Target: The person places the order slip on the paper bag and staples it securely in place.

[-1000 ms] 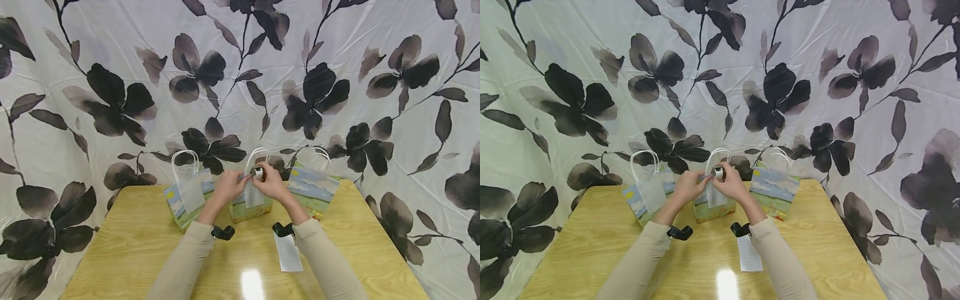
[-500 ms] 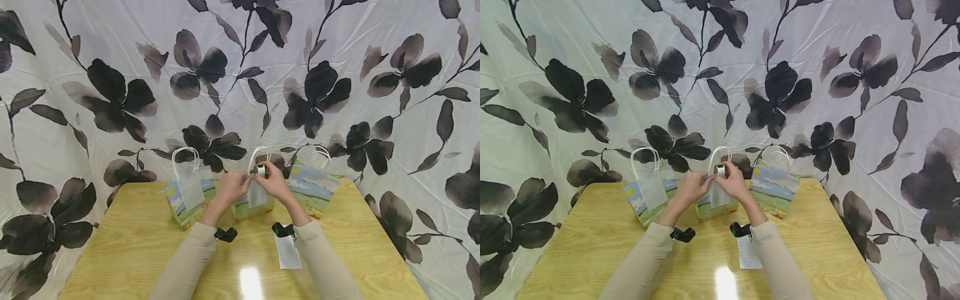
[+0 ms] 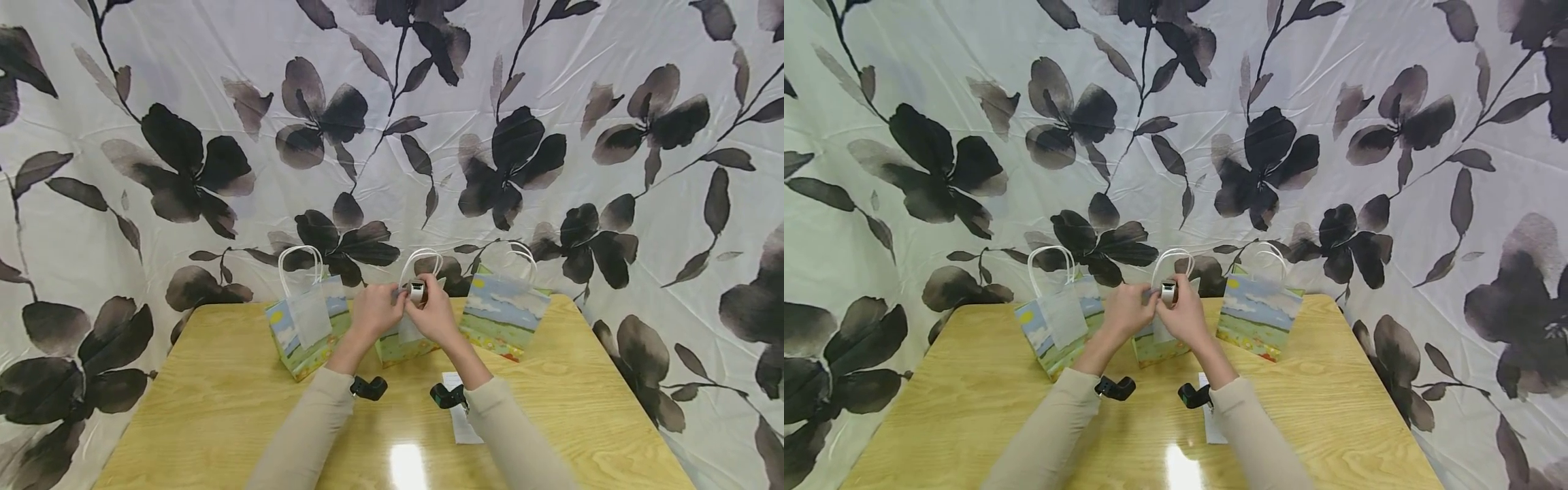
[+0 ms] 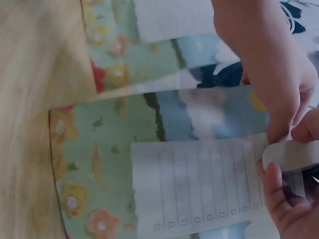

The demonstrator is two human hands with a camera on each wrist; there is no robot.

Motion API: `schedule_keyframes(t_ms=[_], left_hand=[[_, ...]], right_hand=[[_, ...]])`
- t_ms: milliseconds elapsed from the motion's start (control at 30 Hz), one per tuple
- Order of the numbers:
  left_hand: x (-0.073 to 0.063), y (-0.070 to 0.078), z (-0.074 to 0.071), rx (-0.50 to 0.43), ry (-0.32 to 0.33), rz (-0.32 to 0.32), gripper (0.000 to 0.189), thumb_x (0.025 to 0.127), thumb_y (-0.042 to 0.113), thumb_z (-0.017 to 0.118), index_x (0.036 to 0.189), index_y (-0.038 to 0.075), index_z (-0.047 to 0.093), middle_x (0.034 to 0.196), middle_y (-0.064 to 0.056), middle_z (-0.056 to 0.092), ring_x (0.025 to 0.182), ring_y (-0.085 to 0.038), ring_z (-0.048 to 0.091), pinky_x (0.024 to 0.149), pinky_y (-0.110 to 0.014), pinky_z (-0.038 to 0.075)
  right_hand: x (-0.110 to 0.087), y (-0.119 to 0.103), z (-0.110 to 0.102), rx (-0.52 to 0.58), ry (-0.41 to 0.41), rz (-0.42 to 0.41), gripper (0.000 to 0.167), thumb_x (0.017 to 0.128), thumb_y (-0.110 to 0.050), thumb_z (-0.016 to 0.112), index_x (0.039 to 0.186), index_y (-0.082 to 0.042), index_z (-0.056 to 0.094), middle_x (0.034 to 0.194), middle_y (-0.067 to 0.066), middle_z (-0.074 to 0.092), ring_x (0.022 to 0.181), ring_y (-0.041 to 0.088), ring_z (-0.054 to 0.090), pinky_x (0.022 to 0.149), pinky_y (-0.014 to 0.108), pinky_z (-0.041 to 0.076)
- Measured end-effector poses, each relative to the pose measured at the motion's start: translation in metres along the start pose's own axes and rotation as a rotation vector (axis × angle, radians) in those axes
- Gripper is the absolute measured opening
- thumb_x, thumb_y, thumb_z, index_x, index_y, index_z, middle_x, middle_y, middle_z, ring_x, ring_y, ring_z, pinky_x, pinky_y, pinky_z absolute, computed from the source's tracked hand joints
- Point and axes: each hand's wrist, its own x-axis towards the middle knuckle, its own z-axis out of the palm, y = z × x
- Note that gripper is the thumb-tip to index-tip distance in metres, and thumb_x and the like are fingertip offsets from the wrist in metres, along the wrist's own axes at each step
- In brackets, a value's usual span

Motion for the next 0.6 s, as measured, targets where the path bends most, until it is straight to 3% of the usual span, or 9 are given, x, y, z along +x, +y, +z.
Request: schedule_keyframes(t_ms=[167,300,433,600], left_hand=[[-0.001,-0.006,-0.001,-0.029,-0.003,0.021,0.017,0.091,0.025,0.065,0.081,0.013,0.072,0.045,0.006,0.04,0.038,-0.009,0.026,0.039,-0.024,0.02],[0.001,-0.01,-0.002,-0.06,-0.015,0.031,0.015,0.09,0.024,0.064,0.087,0.013,0.074,0.046,0.008,0.042,0.039,-0.007,0.026,0.039,-0.023,0.021],[0.0,-0.011,-0.004,-0.079,-0.019,0.038,0.02,0.094,0.027,0.063,0.085,0.013,0.074,0.045,0.007,0.041,0.037,-0.007,0.026,0.038,-0.024,0.02],[0.002,-0.011,-0.01,-0.035,-0.005,0.06,0.025,0.096,0.03,0.061,0.079,0.016,0.071,0.047,0.005,0.045,0.039,-0.011,0.035,0.039,-0.026,0.026]], right_hand=[[0.003,-0.008,0.002,-0.057,0.054,0.018,0.04,0.087,-0.011,0.07,0.124,-0.002,0.056,0.097,0.012,0.067,0.077,0.021,0.065,0.064,0.036,0.052],[0.007,-0.014,0.001,-0.114,0.044,0.062,0.039,0.086,-0.017,0.071,0.122,-0.008,0.059,0.1,0.008,0.068,0.084,0.02,0.065,0.067,0.037,0.051],[0.007,-0.013,0.001,-0.072,0.051,0.042,0.039,0.086,-0.012,0.071,0.123,-0.007,0.059,0.099,0.008,0.067,0.081,0.02,0.064,0.062,0.035,0.051],[0.008,-0.011,-0.001,0.0,0.075,-0.015,0.041,0.086,-0.005,0.068,0.126,-0.004,0.058,0.098,0.01,0.066,0.073,0.019,0.062,0.058,0.034,0.05]])
